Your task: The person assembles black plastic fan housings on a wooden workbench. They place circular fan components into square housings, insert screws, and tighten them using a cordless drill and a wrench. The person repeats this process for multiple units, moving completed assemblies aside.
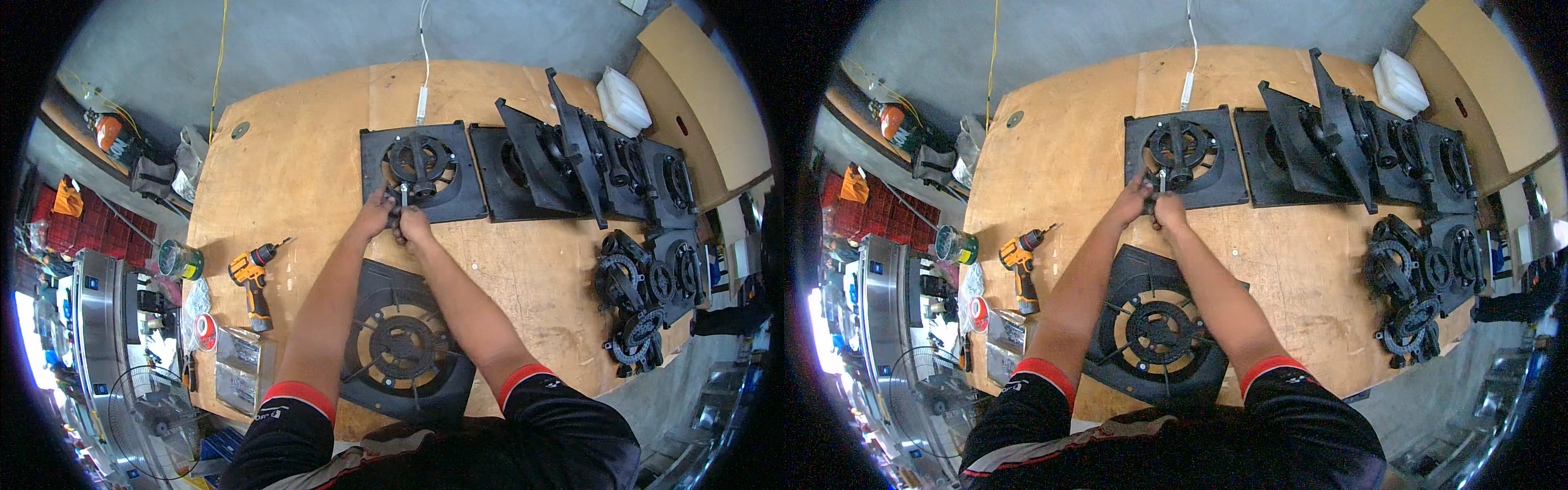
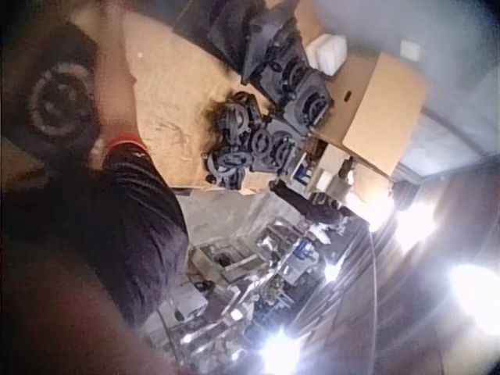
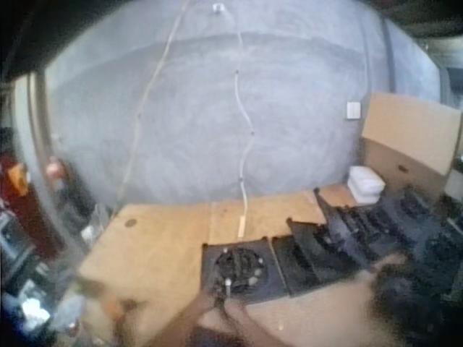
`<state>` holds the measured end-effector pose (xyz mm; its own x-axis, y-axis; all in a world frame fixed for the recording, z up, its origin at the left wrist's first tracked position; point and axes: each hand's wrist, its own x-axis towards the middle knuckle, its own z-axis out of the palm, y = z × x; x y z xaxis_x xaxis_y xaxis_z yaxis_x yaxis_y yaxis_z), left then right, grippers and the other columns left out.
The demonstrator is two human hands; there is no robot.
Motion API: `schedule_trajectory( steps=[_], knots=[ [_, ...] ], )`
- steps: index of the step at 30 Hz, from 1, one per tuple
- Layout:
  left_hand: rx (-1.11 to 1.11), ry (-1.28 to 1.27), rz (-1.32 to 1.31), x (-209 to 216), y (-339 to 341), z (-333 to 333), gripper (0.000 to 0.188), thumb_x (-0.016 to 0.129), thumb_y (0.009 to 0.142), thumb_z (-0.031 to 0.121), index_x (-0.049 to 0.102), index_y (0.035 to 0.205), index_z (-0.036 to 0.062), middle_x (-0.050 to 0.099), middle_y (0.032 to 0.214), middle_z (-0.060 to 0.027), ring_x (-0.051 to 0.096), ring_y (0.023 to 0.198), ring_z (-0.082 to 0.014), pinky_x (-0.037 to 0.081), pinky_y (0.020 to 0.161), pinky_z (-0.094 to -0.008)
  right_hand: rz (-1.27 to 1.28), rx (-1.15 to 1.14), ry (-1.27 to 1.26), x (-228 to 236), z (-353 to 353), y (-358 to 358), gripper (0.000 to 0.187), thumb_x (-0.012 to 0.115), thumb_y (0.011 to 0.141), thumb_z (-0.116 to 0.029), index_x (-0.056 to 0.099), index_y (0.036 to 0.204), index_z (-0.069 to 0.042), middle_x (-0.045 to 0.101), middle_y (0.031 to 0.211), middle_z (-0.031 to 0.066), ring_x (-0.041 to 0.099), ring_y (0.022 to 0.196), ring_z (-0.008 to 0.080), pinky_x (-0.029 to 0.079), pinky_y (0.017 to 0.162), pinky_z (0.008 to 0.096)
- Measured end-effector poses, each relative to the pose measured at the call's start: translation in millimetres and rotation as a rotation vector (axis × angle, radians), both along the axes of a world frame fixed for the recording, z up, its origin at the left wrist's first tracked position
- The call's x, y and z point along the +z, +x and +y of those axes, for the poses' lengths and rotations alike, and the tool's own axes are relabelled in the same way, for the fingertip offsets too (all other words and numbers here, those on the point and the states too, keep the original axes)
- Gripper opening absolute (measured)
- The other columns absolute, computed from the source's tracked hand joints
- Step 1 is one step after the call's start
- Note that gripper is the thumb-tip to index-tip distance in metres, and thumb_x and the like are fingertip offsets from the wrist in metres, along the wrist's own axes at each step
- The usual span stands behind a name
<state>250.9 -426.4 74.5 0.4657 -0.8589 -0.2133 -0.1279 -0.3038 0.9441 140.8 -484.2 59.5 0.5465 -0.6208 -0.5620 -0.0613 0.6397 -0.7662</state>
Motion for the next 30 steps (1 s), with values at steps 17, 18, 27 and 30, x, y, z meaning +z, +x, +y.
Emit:
schedule_trajectory(
  steps=[17,18,27,30],
  knots=[
    [-0.038,-0.033,0.335,-10.1,27.1,2.3,0.074,0.025,0.105,0.059,0.022,0.159,0.0087,0.023,0.165,-0.0132,0.027,0.15,-0.0332,0.019,0.121,-0.0471,0.032,0.069,-0.063,1.9,-12.2,-15.0,0.025,0.042,0.103,-0.021,0.06,0.106,-0.004,0.065,0.075,0.0094,0.053,0.05,0.0162,0.04,0.042,0.0321],
    [-0.051,-0.022,0.318,-14.1,27.6,0.6,0.075,0.024,0.105,0.06,0.021,0.159,0.0087,0.023,0.165,-0.0133,0.027,0.149,-0.0342,0.018,0.121,-0.0482,0.064,0.151,-0.075,9.2,-19.9,-22.1,0.025,0.042,0.104,-0.021,0.06,0.105,-0.005,0.065,0.076,0.0089,0.053,0.051,0.0156,0.04,0.042,0.0316],
    [0.033,-0.072,0.431,-19.8,36.7,15.2,0.078,0.023,0.103,0.064,0.021,0.16,0.0099,0.027,0.164,-0.0122,0.029,0.149,-0.0306,0.02,0.121,-0.046,-0.13,-0.205,0.078,-0.7,39.9,35.5,0.021,0.039,0.105,-0.023,0.055,0.099,-0.01,0.056,0.067,0.0051,0.048,0.047,0.0157,0.034,0.04,0.0311],
    [0.031,-0.112,0.547,6.5,22.7,-9.7,0.08,0.018,0.102,0.068,0.021,0.16,0.0124,0.029,0.163,-0.0127,0.03,0.149,-0.0295,0.023,0.12,-0.0422,-0.213,-0.677,-0.065,-36.5,27.4,91.5,0.022,0.039,0.105,-0.021,0.056,0.102,-0.008,0.058,0.069,0.0043,0.051,0.048,0.0151,0.038,0.041,0.031]
  ],
)
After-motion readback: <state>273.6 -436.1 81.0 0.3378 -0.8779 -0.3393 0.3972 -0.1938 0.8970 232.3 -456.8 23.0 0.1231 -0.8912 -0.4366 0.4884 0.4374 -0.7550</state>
